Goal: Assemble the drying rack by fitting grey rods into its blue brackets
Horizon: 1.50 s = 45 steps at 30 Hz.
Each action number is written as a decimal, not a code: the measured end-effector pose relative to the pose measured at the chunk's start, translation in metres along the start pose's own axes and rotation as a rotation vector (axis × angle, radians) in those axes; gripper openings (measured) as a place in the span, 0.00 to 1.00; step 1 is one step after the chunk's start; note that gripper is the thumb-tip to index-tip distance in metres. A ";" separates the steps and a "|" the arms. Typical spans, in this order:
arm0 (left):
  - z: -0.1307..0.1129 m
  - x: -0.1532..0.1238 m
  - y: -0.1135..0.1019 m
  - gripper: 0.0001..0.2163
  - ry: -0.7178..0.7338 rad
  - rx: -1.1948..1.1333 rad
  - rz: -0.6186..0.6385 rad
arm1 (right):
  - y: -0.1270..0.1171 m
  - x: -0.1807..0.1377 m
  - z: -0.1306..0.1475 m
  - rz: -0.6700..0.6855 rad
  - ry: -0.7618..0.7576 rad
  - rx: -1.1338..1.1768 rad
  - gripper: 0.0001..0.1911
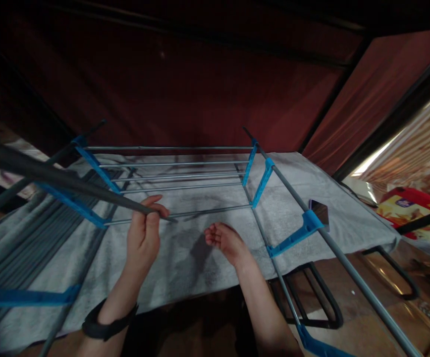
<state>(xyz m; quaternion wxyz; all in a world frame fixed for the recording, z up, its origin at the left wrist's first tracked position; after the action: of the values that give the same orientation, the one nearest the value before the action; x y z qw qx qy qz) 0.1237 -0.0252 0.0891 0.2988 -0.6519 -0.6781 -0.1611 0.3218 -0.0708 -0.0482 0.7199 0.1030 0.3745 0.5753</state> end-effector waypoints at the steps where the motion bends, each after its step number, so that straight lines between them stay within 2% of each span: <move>1: 0.000 0.003 -0.008 0.14 0.026 0.074 -0.012 | -0.006 0.001 0.005 -0.074 -0.039 0.038 0.06; 3: 0.004 0.007 -0.020 0.13 0.060 0.194 -0.017 | -0.019 0.003 0.013 -0.193 -0.102 0.102 0.02; 5: 0.009 0.008 -0.027 0.12 0.086 0.280 -0.004 | -0.027 0.004 0.018 -0.253 -0.138 0.141 0.02; 11: 0.027 0.006 -0.039 0.10 0.185 0.393 0.029 | -0.036 0.008 0.019 -0.288 -0.149 0.163 0.05; 16: 0.054 0.003 -0.043 0.12 0.188 0.551 0.116 | -0.034 0.011 0.017 -0.308 -0.124 0.158 0.05; 20: 0.070 -0.002 -0.038 0.14 0.173 0.720 0.228 | -0.036 0.012 0.018 -0.329 -0.127 0.168 0.05; 26: 0.080 -0.012 -0.023 0.14 0.162 0.902 0.393 | -0.044 0.013 0.020 -0.343 -0.169 0.171 0.08; 33: 0.089 -0.025 -0.012 0.15 0.101 0.896 0.552 | -0.055 0.008 0.033 -0.404 -0.241 0.237 0.08; 37: 0.092 -0.034 -0.004 0.15 0.078 0.906 0.635 | -0.060 0.007 0.039 -0.403 -0.213 0.278 0.07; 40: 0.095 -0.040 0.001 0.16 0.062 0.905 0.679 | -0.069 0.007 0.038 -0.458 -0.191 0.286 0.09; 45: 0.100 -0.045 0.006 0.11 -0.007 0.880 0.748 | -0.087 0.009 0.035 -0.522 -0.166 0.256 0.10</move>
<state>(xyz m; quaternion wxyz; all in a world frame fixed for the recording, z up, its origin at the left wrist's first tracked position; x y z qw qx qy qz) 0.1083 0.0007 -0.0164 0.5762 -0.6621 -0.4058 0.2550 0.4105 -0.0801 -0.0778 0.8527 0.1402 0.3976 0.3086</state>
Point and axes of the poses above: each hand's wrist, its own x-axis towards the middle knuckle, its own y-axis out of the palm, z = x × y, the point moved 6 cm from there along x, towards the middle knuckle, and after that the axes turned 4 degrees about -z, right-handed, at the moved point
